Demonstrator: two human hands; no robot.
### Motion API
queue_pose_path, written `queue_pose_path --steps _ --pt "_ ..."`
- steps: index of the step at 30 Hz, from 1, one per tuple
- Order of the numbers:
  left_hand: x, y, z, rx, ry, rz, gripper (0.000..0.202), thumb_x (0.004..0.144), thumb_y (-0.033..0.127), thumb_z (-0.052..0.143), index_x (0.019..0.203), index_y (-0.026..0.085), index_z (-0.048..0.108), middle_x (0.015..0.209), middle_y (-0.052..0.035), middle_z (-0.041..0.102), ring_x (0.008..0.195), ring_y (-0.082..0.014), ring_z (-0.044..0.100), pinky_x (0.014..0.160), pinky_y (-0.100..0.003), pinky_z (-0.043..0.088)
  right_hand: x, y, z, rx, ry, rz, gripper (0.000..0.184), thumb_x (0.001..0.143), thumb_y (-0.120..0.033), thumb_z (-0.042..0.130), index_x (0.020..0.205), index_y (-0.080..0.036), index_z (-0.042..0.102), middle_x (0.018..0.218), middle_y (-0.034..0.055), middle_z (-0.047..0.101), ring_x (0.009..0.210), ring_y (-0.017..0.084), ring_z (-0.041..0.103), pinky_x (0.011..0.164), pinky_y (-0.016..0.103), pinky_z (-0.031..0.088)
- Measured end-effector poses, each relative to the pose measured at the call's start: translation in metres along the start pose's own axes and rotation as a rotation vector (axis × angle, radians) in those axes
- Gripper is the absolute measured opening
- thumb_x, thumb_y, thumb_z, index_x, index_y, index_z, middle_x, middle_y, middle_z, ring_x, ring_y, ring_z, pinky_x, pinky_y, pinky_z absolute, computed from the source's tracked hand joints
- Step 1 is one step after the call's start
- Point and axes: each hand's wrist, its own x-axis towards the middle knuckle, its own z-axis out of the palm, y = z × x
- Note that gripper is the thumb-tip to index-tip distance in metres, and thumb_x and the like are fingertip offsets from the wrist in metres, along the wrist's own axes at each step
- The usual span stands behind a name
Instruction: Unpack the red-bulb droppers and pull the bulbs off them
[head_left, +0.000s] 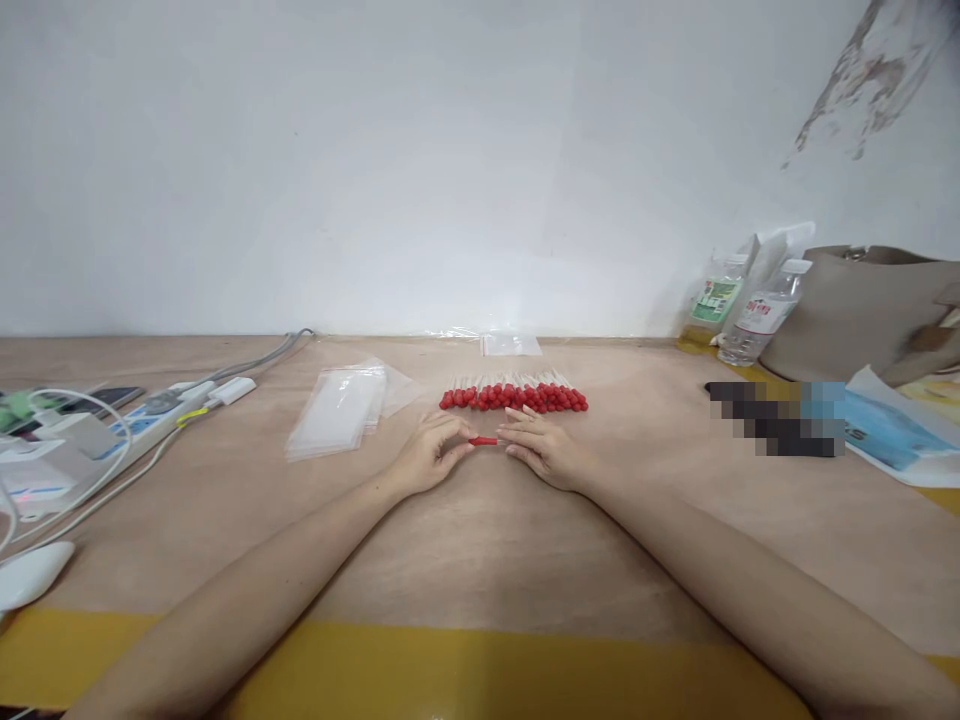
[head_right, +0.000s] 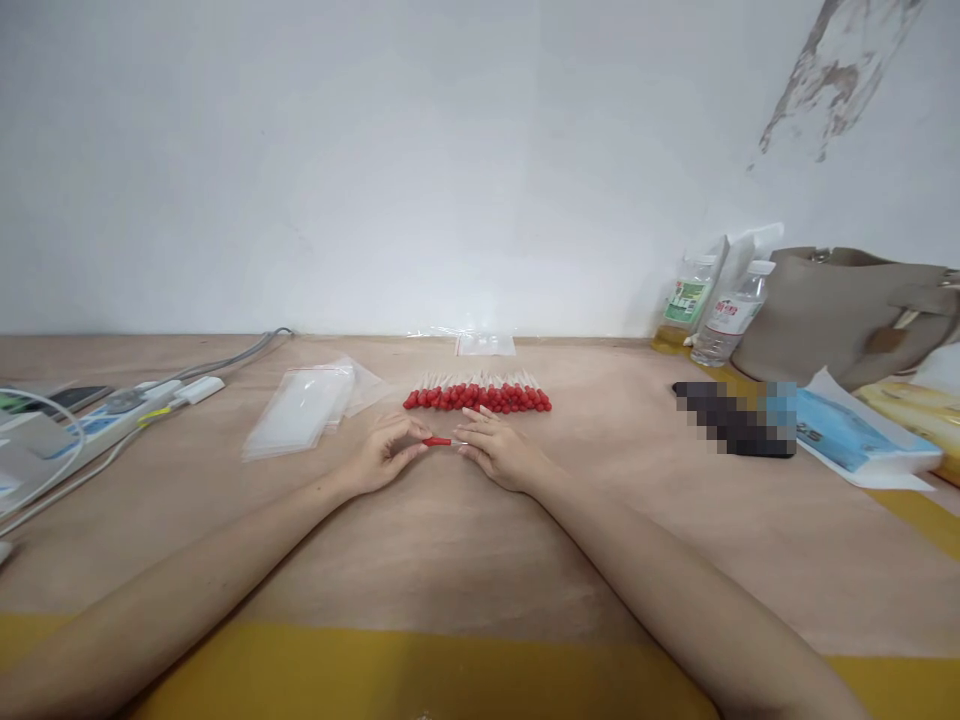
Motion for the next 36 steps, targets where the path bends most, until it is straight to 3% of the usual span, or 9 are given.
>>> queue_pose_path --steps 4,11,15,21,36 --pt "0.006 0.011 0.007 0.109 -0.022 0.028 0.031 0.08 0.034 0.052 0.108 0.021 0.054 0.113 -0.0064 0.056 0.11 -0.0214 0.046 0.095 -0.04 0.035 0.0 -0.002 0.001 0.027 0.01 -0.02 0.03 0.088 -0.025 0.04 0.112 -0.018 0.055 0.111 0.0055 0.06 0.12 0.017 0.04 0.103 0.042 0.03" --pt "0.015 0.008 0.025 0.21 0.002 0.047 0.022 0.086 0.03 0.043 0.094 0.019 0.059 0.103 -0.0046 0.063 0.108 -0.0194 0.049 0.094 -0.037 0.037 0.002 -0.008 0.003 0.04 0.041 0.001 0.026 0.085 -0.023 0.043 0.107 -0.018 0.058 0.112 0.0068 0.059 0.118 0.019 0.043 0.102 0.043 0.032" --pt "0.015 0.01 0.022 0.229 -0.017 0.052 0.023 0.088 0.03 0.04 0.099 0.019 0.057 0.105 -0.0035 0.063 0.111 -0.018 0.047 0.099 -0.038 0.031 0.002 -0.009 0.008 0.078 0.095 0.015 0.024 0.086 -0.023 0.042 0.101 -0.017 0.06 0.107 0.0076 0.062 0.113 0.019 0.048 0.1 0.042 0.036" --pt "0.014 0.018 0.013 0.264 -0.179 0.045 0.026 0.09 0.029 0.034 0.089 0.02 0.059 0.117 -0.0016 0.057 0.121 -0.0175 0.037 0.105 -0.044 0.017 -0.003 -0.007 0.008 0.105 0.117 -0.044 0.022 0.086 -0.02 0.042 0.093 -0.016 0.062 0.1 0.0081 0.065 0.11 0.017 0.051 0.101 0.04 0.036" --pt "0.008 0.021 0.007 0.161 -0.312 -0.031 0.029 0.091 0.029 0.029 0.093 0.022 0.057 0.12 -0.0008 0.054 0.125 -0.0171 0.033 0.106 -0.045 0.012 -0.004 -0.012 0.004 -0.038 0.131 -0.186 0.019 0.085 -0.016 0.043 0.096 -0.014 0.058 0.104 0.0121 0.063 0.111 0.018 0.05 0.1 0.041 0.036"
